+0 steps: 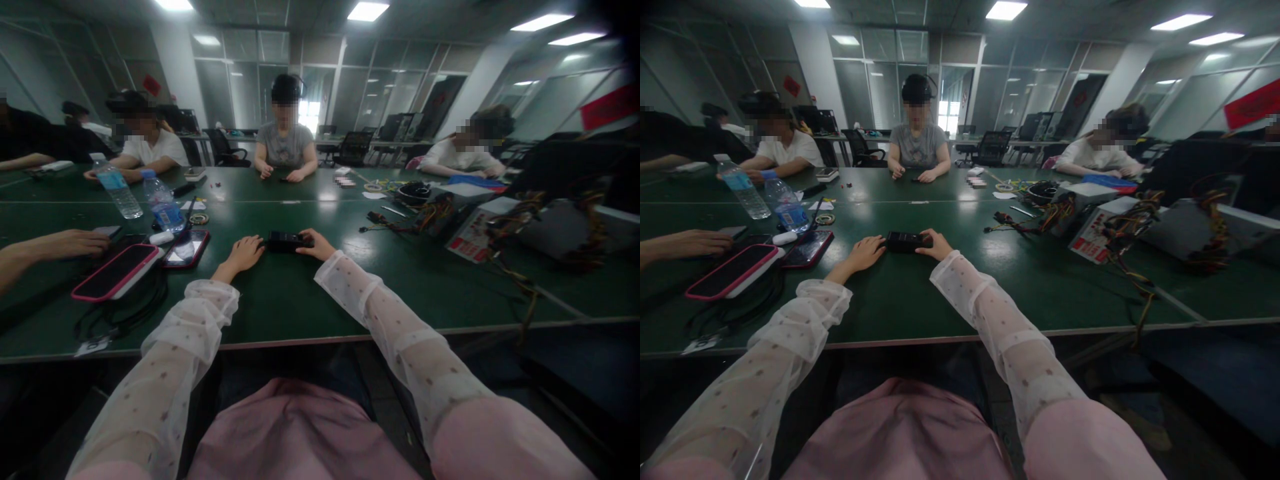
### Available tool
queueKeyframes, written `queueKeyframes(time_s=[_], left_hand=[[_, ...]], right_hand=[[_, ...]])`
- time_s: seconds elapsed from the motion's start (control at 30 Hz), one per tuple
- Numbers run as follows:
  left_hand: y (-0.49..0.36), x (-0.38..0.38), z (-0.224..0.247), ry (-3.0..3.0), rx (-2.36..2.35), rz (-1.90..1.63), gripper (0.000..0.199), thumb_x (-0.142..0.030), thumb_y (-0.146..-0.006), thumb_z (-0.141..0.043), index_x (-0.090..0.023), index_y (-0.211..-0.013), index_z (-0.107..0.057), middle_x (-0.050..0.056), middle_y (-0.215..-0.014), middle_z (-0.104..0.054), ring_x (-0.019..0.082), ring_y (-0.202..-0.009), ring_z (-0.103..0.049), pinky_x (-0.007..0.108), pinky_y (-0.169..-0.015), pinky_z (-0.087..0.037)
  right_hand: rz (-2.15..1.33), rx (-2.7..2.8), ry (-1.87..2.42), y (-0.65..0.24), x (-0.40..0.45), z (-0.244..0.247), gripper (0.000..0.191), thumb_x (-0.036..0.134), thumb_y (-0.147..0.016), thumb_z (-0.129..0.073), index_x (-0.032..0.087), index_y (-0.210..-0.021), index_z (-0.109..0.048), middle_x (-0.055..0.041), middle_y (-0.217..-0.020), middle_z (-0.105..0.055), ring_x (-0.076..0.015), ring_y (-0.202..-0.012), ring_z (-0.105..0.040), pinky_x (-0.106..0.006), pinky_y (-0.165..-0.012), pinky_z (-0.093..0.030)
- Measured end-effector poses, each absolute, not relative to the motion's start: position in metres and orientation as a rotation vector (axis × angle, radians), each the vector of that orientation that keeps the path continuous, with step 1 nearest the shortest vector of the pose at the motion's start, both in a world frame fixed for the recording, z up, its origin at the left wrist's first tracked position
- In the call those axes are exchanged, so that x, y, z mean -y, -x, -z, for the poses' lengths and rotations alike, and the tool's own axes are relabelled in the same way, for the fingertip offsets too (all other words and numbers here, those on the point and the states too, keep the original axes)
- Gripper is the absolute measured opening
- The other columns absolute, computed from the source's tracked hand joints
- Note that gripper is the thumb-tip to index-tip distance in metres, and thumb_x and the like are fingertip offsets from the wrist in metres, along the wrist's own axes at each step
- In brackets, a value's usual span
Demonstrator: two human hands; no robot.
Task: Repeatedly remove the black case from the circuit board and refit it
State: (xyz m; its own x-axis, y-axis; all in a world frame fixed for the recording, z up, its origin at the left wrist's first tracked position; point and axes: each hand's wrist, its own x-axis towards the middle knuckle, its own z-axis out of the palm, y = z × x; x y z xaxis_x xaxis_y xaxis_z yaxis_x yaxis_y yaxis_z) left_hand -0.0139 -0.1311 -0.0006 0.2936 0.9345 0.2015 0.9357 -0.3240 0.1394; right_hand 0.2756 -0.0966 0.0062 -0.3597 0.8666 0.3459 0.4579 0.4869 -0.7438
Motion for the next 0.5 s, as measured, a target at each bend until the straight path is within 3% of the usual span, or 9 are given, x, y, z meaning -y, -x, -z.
queueKeyframes(time_s=[0.5], left_hand=[[0.0147,0.128,0.0035,2.535,1.875,0.44,0.056,-0.05,-0.102,-0.015,-0.027,-0.14,-0.048,0.005,-0.152,-0.041,0.026,-0.139,-0.035,0.05,-0.113,-0.028]], right_hand=[[-0.78,2.019,1.042,-0.2778,0.0966,-0.0036,0.058,0.036,-0.063,-0.082,0.024,-0.114,-0.057,-0.0027,-0.095,-0.065,-0.0234,-0.094,-0.065,-0.047,-0.091,-0.051]])
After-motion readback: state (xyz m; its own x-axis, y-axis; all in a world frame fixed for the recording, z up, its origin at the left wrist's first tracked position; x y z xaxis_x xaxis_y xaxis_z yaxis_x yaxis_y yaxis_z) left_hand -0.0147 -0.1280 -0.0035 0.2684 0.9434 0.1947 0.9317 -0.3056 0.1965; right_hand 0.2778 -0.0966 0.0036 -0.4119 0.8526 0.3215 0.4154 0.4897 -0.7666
